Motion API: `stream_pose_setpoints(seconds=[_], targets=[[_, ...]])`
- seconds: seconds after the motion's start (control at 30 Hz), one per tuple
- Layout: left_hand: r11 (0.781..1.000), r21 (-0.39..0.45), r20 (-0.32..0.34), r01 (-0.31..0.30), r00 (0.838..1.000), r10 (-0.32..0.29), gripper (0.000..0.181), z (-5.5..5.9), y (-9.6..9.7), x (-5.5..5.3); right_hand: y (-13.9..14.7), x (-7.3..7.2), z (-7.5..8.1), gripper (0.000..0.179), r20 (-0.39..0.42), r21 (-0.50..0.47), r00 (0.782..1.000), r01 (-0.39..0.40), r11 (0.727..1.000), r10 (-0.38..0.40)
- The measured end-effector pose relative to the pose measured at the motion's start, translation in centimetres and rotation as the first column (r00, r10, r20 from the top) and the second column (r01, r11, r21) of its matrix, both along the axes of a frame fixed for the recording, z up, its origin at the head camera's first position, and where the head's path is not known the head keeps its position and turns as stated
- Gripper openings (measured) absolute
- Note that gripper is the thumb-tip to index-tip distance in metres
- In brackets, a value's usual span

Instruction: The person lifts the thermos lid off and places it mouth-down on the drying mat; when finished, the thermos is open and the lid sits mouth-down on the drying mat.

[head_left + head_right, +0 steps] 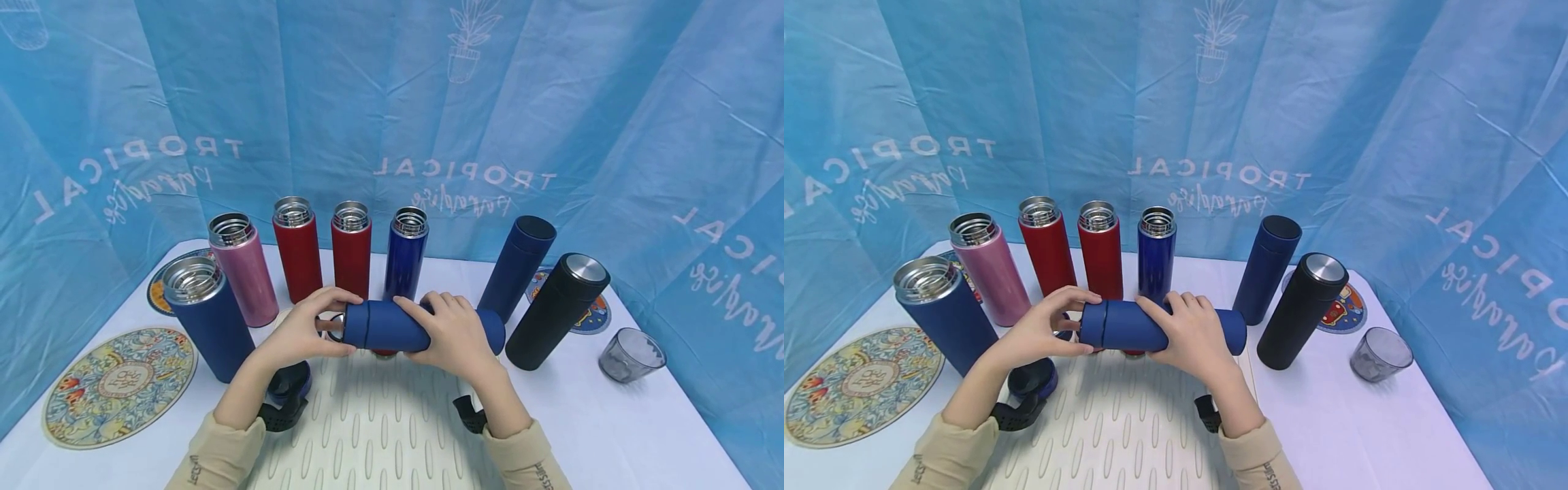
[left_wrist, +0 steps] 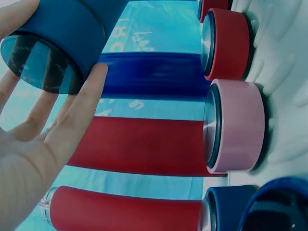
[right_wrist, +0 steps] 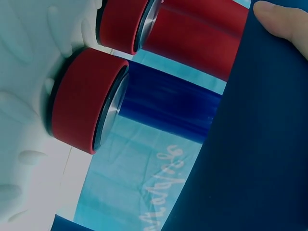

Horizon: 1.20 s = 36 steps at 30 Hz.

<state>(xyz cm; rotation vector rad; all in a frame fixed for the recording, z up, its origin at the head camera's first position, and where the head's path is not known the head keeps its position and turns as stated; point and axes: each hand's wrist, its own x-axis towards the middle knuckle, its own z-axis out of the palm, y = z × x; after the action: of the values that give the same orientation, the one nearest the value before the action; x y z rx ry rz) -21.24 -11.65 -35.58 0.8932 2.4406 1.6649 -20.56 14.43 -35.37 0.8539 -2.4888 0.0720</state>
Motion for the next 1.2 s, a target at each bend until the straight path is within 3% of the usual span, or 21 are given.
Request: stream_pose_setpoints(seconds=[0.3,0.47,0.6,0.83,0.93,1.0,1.07,1.2], targets=[[1.0,-0.011,-0.012,-0.028,1.0,0.028,0.061,-0.1,-0.2,-0.1,-0.1,0.2,0.1,0.085,-0.057,0.02,0.998,-0.016,1.0,0.017],[0.998,0.007,0.096,-0.056,0.994,0.055,0.061,-0.1,-0.2,-0.3,-0.2,0.3,0.2,0.087,-0.076,0.045,0.997,-0.003,0.999,0.007],[0.995,0.055,0.229,-0.084,0.971,0.07,0.056,-0.1,0.1,-0.4,-0.1,0.4,0.3,0.089,-0.117,0.061,0.993,0.003,0.998,0.004],[0.988,0.062,0.385,-0.143,0.917,0.109,0.044,0.0,0.9,-0.3,0.1,0.3,0.4,0.089,-0.16,0.074,0.987,0.005,0.997,0.007],[0.988,0.057,0.446,-0.146,0.889,0.105,0.044,0.0,1.0,-0.3,0.0,0.3,0.4,0.089,-0.163,0.075,0.987,0.003,0.997,0.01],[0.991,0.047,0.466,-0.123,0.881,0.087,0.048,-0.1,0.9,-0.3,0.1,0.3,0.4,0.088,-0.163,0.078,0.987,0.002,0.997,0.011],[0.996,0.036,0.454,-0.076,0.889,0.051,0.053,-0.1,0.7,-0.3,0.1,0.4,0.4,0.088,-0.161,0.077,0.987,-0.002,0.997,0.014],[0.999,0.041,0.327,0.009,0.945,-0.022,0.07,-0.1,0.2,-0.1,0.2,0.4,0.5,0.088,-0.15,0.064,0.989,-0.002,0.998,0.011]])
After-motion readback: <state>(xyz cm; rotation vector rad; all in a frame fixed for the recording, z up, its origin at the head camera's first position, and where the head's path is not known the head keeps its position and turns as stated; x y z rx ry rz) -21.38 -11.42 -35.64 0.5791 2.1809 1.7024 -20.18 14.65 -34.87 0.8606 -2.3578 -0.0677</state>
